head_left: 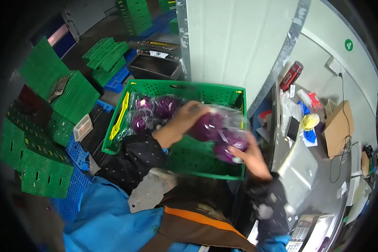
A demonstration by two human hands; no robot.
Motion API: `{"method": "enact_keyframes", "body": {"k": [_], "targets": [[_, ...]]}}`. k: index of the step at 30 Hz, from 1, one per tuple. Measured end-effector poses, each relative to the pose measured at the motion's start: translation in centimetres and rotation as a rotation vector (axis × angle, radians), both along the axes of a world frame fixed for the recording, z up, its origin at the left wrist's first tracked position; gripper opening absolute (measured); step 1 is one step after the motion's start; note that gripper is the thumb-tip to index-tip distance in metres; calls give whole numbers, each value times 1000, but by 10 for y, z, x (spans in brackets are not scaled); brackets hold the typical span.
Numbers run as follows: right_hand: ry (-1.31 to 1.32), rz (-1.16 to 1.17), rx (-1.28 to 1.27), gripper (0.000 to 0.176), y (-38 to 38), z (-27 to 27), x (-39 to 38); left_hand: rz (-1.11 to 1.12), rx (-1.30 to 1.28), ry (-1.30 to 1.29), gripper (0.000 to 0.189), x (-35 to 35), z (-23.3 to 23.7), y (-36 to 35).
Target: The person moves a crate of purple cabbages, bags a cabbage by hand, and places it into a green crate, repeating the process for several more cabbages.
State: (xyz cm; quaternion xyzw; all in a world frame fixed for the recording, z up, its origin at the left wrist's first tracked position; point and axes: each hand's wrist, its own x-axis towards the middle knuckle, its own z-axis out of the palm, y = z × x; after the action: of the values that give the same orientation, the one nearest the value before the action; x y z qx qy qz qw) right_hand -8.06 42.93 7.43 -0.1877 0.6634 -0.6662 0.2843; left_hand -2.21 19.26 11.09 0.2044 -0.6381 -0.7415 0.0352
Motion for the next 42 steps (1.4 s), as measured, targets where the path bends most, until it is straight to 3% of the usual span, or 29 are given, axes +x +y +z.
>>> {"method": "enact_keyframes", "body": {"k": [1, 2, 4, 5, 6, 7, 8, 9, 11, 13, 14, 15, 16, 17, 18, 20, 23, 26, 28, 31, 32, 33, 35, 36, 37, 39, 42], "targets": [[-188, 56, 149, 81, -33, -12, -12, 7, -112, -78, 53, -8, -22, -33], [-254, 117, -16, 76, -66, -58, -23, 13, -217, -109, 58, -12, -38, -54], [-540, 218, 45, 54, -110, -82, -31, -58, -376, -203, 76, -17, -64, -92], [-621, 270, -138, 52, -130, -135, -37, -52, -413, -213, 82, -18, -87, -106], [-684, 223, -162, 51, -147, -152, -34, -66, -562, -232, 84, -19, -119, -124], [-635, 259, -78, 50, -158, -184, -38, -104, -749, -301, 87, -18, -130, -134], [-573, 113, 35, 52, -168, -208, -31, -146, -935, -366, 92, -18, -139, -140], [-558, 71, 80, 54, -172, -195, -24, -177, -927, -365, 92, -16, -148, -143], [-555, 4, 131, 56, -166, -158, -16, -94, -1183, -370, 95, -17, -161, -140], [-20, 0, 487, 58, -158, -125, -8, -141, -1281, -451, 94, -21, -150, -130], [-29, -23, 487, 58, -155, -128, -4, -148, -1391, -519, 93, -25, -137, -125], [163, -47, 382, 54, -147, -130, 2, -118, -1586, -399, 86, -27, -122, -115], [358, -98, 297, 50, -133, -131, 4, -118, -1527, -226, 83, -34, -113, -108], [219, -41, 227, 41, -117, -110, 9, -159, -1436, -29, 80, -47, -107, -94], [73, -10, 154, 34, -104, -83, 22, -200, -1218, 209, 61, -63, -96, -66], [221, 28, 112, 30, -75, -70, 48, -429, -609, 266, 37, -90, -70, 9], [165, -21, 111, 28, -20, -60, 86, -773, -465, 505, 12, -89, -25, 147], [303, -47, 237, 30, 59, -46, 124, -1138, -423, 652, 15, -56, -25, 273], [227, -156, 320, 32, 125, -40, 156, -1433, -361, 566, 21, -23, -58, 350], [39, -461, 409, 34, 225, -31, 233, -1629, -464, 726, 23, 39, -110, 435], [71, -558, 457, 36, 261, -48, 267, -1745, -737, 667, 24, 56, -122, 452], [-188, -663, 468, 36, 294, -29, 293, -1830, -1025, 608, 25, 69, -139, 464], [-150, -1001, 607, 35, 371, -54, 369, -1714, -1154, 946, 27, 87, -214, 470], [-207, -1153, 623, 37, 412, -55, 403, -1744, -1398, 874, 30, 92, -217, 473], [-285, -1305, 544, 38, 453, -51, 436, -1665, -1393, 947, 26, 94, -233, 474], [-393, -1696, 444, 37, 520, -49, 490, -1624, -1419, 915, 29, 93, -241, 474], [-514, -2025, 401, 45, 619, -80, 559, -1716, -1359, 772, 33, 105, -163, 485]]}}
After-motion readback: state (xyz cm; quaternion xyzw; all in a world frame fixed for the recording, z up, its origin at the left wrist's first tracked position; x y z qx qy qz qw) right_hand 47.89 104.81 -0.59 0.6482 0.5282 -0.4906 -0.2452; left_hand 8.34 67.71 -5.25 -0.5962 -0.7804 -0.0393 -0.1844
